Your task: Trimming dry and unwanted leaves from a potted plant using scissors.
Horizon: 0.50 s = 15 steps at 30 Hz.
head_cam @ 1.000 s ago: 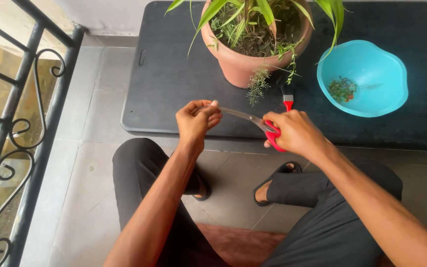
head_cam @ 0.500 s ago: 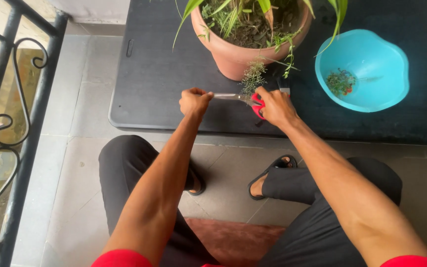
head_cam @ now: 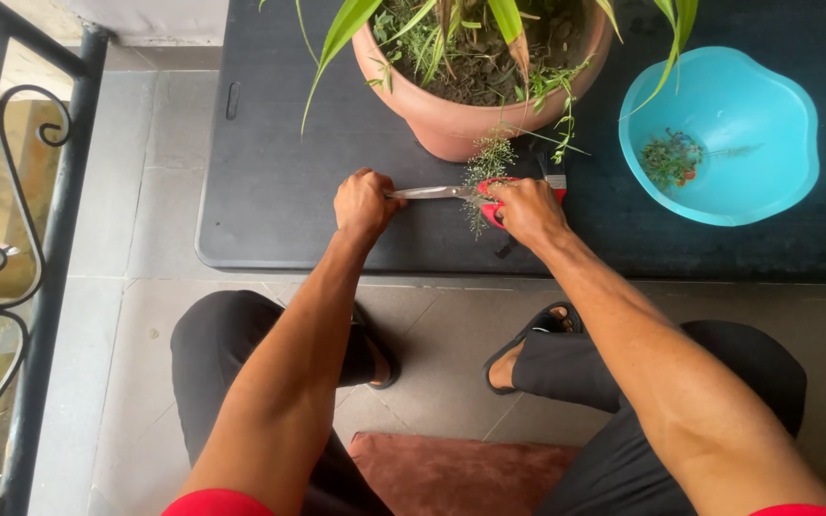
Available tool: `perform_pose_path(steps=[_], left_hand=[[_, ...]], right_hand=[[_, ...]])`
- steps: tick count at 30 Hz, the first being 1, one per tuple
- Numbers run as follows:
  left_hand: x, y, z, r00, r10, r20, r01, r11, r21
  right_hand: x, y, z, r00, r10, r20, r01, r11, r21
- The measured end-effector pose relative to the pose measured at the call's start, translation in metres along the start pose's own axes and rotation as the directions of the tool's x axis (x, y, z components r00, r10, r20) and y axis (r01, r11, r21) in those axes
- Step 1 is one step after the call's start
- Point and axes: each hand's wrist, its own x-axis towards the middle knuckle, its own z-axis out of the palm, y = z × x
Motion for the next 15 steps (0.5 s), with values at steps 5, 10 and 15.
perform_pose_path(steps=[5,10,15], left_hand=[[0.002,-0.005,0.001,0.986,0.165,-0.017,-0.163,0.984,0.078],[0.002,-0.021,0.021,0.954,0.287,-0.092,-0.279,0.956,0.092],[0.003,-0.018,0.017,0.941,0.334,-0.044,-0.323,0.932,0.164]], right_hand=[[-0.001,0.002,0.003,0.992,-0.076,-0.1,0.075,0.997,-0.013],[-0.003,0.003,0.005,0.993,-0.073,-0.095,0.069,0.997,-0.039],[-0.001,0.01,0.017,0.986,-0.126,-0.106,0.112,0.986,-0.125]])
